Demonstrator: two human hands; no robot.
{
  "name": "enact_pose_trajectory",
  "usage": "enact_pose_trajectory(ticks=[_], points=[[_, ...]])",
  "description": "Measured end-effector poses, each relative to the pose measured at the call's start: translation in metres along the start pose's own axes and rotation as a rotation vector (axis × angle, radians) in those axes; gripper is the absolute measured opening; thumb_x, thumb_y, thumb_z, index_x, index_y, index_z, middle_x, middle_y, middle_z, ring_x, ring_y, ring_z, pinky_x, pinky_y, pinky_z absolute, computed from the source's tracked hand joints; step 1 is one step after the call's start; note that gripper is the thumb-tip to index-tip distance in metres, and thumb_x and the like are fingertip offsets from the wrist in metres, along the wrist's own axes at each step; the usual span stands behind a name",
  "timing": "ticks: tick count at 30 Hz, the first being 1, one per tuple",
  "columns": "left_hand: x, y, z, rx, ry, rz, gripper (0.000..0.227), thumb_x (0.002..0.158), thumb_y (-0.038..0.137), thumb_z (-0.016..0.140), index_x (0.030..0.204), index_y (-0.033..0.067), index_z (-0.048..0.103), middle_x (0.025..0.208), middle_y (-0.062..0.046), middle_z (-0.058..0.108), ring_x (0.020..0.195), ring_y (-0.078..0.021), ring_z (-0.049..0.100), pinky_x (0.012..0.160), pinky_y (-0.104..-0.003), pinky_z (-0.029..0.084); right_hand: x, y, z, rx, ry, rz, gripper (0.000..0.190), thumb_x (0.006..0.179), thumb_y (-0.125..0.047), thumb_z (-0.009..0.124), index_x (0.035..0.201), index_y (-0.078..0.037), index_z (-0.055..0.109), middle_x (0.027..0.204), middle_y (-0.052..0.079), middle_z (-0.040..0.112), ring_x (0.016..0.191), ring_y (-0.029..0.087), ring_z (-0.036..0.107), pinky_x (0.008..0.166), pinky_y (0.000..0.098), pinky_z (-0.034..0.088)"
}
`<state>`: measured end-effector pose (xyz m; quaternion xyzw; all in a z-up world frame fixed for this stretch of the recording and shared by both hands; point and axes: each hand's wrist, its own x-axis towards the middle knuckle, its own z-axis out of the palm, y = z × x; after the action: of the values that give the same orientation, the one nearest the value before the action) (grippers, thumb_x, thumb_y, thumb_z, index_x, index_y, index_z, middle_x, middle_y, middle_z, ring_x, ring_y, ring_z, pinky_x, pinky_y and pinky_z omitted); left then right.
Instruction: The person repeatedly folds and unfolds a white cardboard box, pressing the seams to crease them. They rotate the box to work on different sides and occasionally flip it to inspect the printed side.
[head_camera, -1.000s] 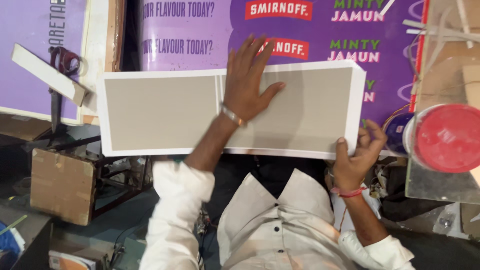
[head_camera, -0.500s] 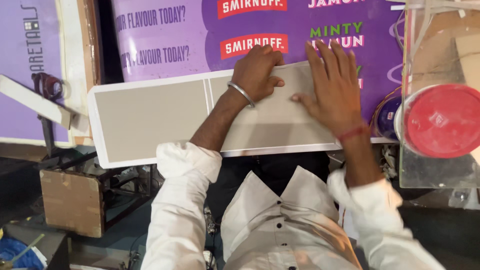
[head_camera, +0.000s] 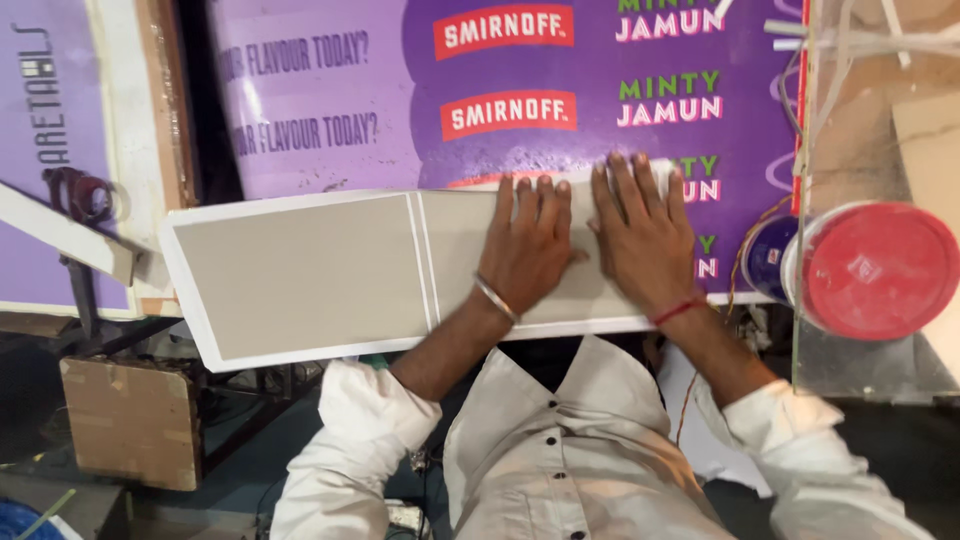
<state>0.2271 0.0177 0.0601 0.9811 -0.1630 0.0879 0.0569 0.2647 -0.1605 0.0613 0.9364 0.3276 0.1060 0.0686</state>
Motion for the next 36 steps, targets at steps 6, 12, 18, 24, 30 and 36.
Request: enact_pose_trajectory(ticks=[6, 12, 18, 24, 30, 36], points=[[-0.016, 0.009, 0.004, -0.099, -0.013, -0.031, 0.098, 0.074, 0.058, 0.078, 0.136, -0.0146, 0.052, 0.134, -0.035, 0.057, 0.125, -0.0497, 0.054, 0.119, -0.063, 0.029, -0.017, 0.011, 0.008, 0.110, -0.054, -0.018, 0.060, 0.099, -0.052, 0.062, 0.149, -0.019, 0.059, 0.152, 0.015, 0.055, 0.141, 0.037, 0.052, 0.121, 0.0648, 0.023], [-0.010, -0.024, -0.006, -0.254, -0.242, 0.033, 0.080, 0.080, 0.048, 0.083, 0.145, 0.0115, 0.055, 0.136, -0.017, 0.061, 0.132, -0.0356, 0.055, 0.124, -0.072, 0.017, -0.022, 0.016, 0.020, 0.136, -0.029, -0.053, 0.065, 0.103, -0.052, 0.061, 0.158, -0.019, 0.055, 0.156, 0.023, 0.053, 0.145, 0.042, 0.050, 0.126, 0.0630, 0.023], [-0.037, -0.140, -0.048, -0.008, -0.338, -0.272, 0.113, 0.041, 0.057, 0.097, 0.138, 0.0181, 0.055, 0.144, -0.011, 0.057, 0.131, -0.0415, 0.048, 0.106, -0.082, 0.018, -0.006, 0.037, 0.020, 0.052, -0.141, 0.007, 0.068, 0.099, -0.044, 0.065, 0.158, -0.014, 0.052, 0.156, 0.028, 0.049, 0.151, 0.036, 0.044, 0.117, 0.0717, 0.019], [-0.062, -0.146, -0.053, -0.150, -0.132, -0.301, 0.093, 0.046, 0.047, 0.097, 0.127, 0.0140, 0.066, 0.111, -0.009, 0.062, 0.107, -0.0330, 0.057, 0.093, -0.049, 0.047, 0.048, 0.028, 0.013, 0.382, -0.154, 0.024, 0.061, 0.098, -0.027, 0.066, 0.153, -0.007, 0.049, 0.163, 0.026, 0.044, 0.155, 0.039, 0.034, 0.123, 0.0687, 0.016], [-0.076, -0.150, -0.040, -0.204, -0.036, -0.267, 0.085, 0.049, 0.045, 0.096, 0.121, 0.0101, 0.068, 0.105, -0.009, 0.060, 0.100, -0.0335, 0.056, 0.087, -0.048, 0.047, 0.111, -0.069, 0.003, 0.580, -0.324, -0.293, 0.115, 0.067, -0.059, 0.083, 0.154, -0.002, 0.035, 0.159, 0.028, 0.031, 0.150, 0.038, 0.026, 0.120, 0.0555, 0.020], [-0.106, -0.126, -0.019, -0.063, -0.017, -0.301, 0.082, 0.082, 0.045, 0.084, 0.146, 0.0046, 0.051, 0.143, -0.021, 0.055, 0.136, -0.0403, 0.049, 0.118, -0.059, 0.028, 0.103, -0.087, -0.003, 0.517, -0.222, -0.413, 0.111, 0.073, -0.061, 0.079, 0.156, 0.001, 0.037, 0.162, 0.027, 0.034, 0.153, 0.037, 0.028, 0.123, 0.0536, 0.024]])
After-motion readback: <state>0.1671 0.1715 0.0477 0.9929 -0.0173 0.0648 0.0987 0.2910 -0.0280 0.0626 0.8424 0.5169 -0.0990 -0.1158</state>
